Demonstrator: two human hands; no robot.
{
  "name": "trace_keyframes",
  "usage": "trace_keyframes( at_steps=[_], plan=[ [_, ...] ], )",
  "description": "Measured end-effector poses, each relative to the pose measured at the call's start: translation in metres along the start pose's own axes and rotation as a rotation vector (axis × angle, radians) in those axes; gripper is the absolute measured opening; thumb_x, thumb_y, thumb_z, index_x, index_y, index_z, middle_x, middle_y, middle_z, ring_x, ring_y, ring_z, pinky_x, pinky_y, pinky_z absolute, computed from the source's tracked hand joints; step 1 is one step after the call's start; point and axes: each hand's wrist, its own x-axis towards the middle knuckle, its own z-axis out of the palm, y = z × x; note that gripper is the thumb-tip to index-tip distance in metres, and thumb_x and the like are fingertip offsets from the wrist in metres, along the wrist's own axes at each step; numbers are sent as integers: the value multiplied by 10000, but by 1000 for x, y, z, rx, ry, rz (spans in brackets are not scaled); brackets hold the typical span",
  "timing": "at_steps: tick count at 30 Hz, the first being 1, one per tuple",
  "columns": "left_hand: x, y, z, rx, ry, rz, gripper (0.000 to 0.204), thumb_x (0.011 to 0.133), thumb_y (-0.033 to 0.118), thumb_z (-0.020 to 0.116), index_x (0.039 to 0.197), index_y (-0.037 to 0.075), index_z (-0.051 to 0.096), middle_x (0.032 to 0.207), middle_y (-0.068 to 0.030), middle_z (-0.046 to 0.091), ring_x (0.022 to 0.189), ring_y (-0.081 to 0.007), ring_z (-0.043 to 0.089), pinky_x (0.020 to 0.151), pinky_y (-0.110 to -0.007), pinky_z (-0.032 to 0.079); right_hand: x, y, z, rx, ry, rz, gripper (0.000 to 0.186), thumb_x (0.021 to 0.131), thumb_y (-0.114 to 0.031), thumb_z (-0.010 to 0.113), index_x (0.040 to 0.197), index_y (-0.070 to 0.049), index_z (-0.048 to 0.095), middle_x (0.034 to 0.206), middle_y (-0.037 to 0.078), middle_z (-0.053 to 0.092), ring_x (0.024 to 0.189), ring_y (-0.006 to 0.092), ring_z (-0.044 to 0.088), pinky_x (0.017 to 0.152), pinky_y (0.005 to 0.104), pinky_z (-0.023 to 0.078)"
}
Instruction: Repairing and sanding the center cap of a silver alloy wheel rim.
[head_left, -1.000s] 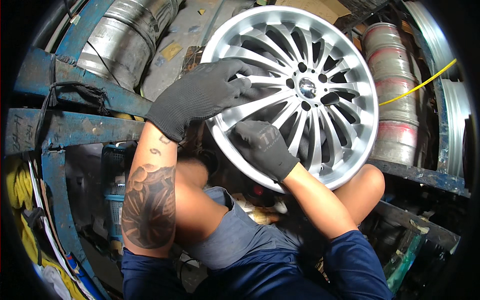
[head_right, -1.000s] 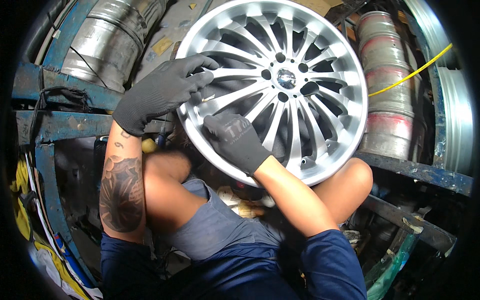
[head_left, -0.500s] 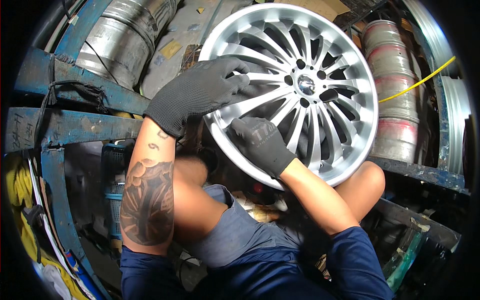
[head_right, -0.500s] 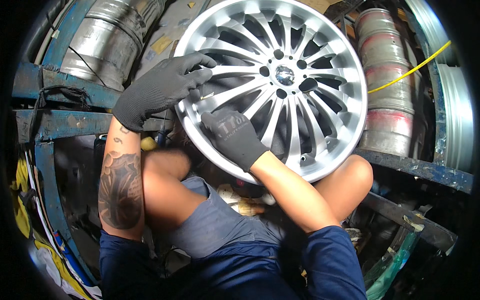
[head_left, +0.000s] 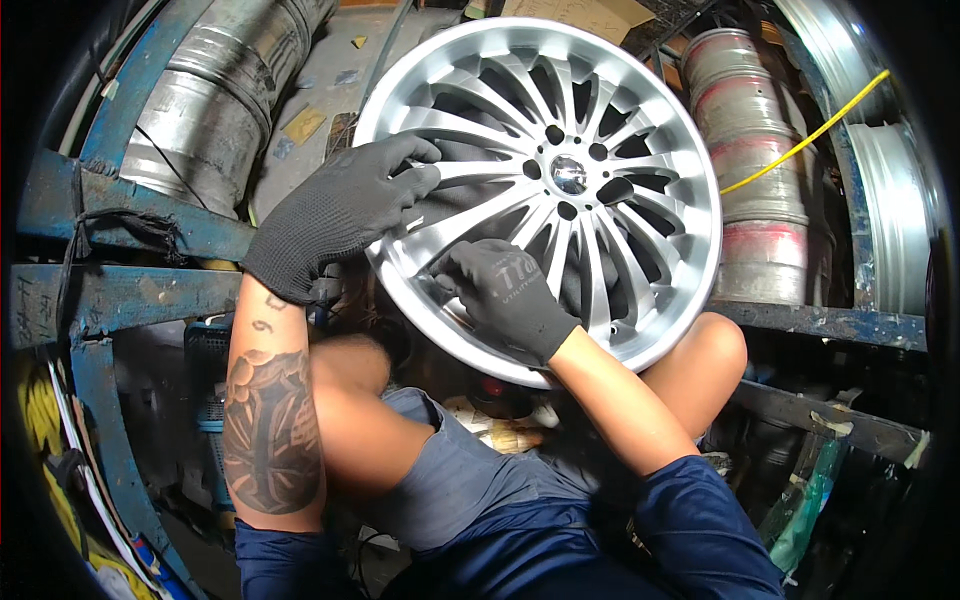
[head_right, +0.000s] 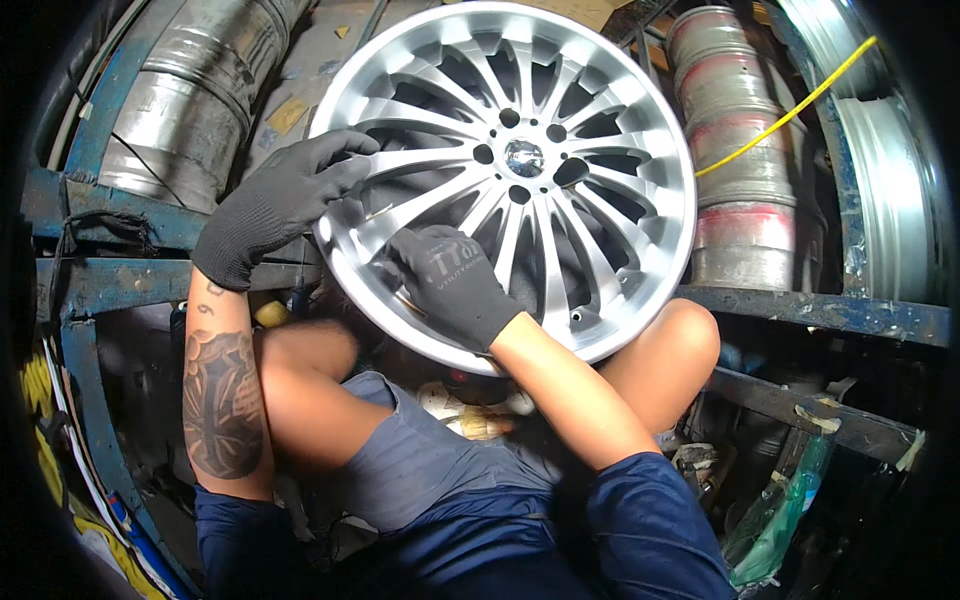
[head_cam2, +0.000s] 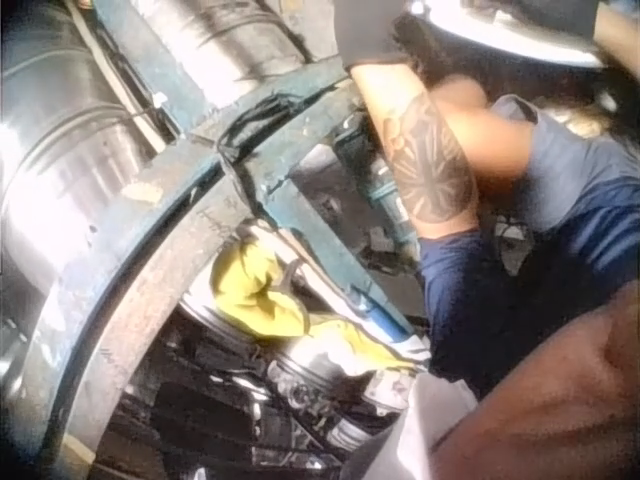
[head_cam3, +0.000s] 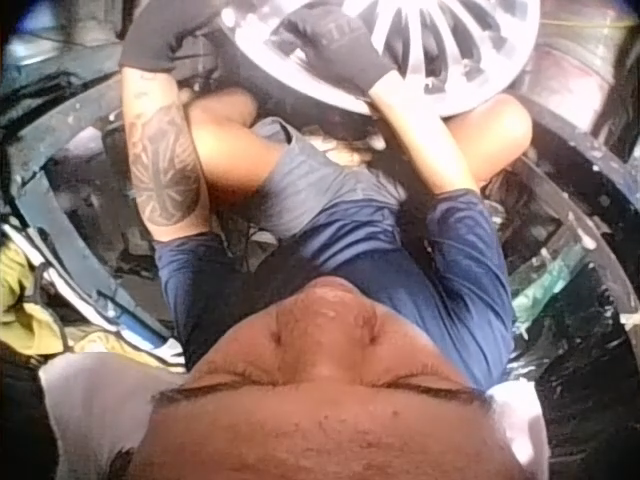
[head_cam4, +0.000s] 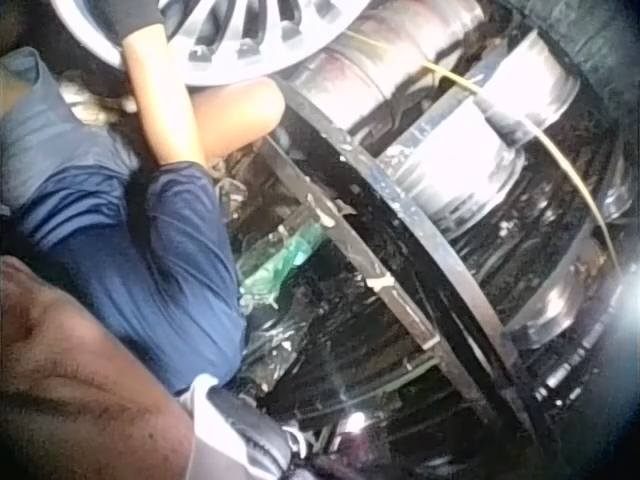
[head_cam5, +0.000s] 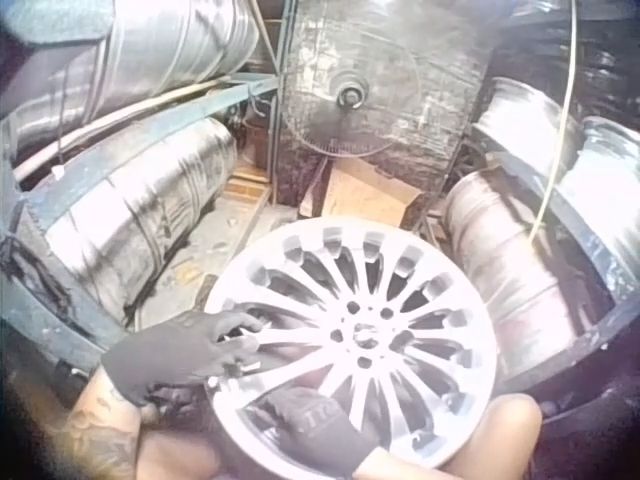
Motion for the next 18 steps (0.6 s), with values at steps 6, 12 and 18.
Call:
trace_keyframes(
  at_steps=[6, 12, 18],
  plan=[
    [5, -25, 3, 292, 136, 392, 326, 990, 248, 565, 1255, 63, 613, 1183, -156, 652, 996, -264, 677, 871, -374, 530, 0, -5, 9, 24, -40, -86, 164, 848, -119, 694, 929, -30, 584, 823, 189, 629, 814, 391, 639, 718, 482, 500],
    [0, -22, 0, 183, 127, 334, 411, 1001, 350, 572, 1253, 27, 603, 946, -151, 689, 770, -193, 693, 765, -333, 539, 4, -13, 12, 73, -38, -85, 166, 846, -127, 696, 918, -30, 581, 791, 171, 622, 757, 375, 636, 670, 464, 501],
    [11, -26, 13, 87, 154, 356, 395, 999, 353, 591, 1220, 27, 617, 888, -114, 668, 700, -136, 651, 703, -313, 537, 5, -13, 6, 41, -37, -55, 182, 845, -154, 704, 882, -26, 580, 757, 176, 600, 725, 374, 623, 651, 465, 485]
  ],
)
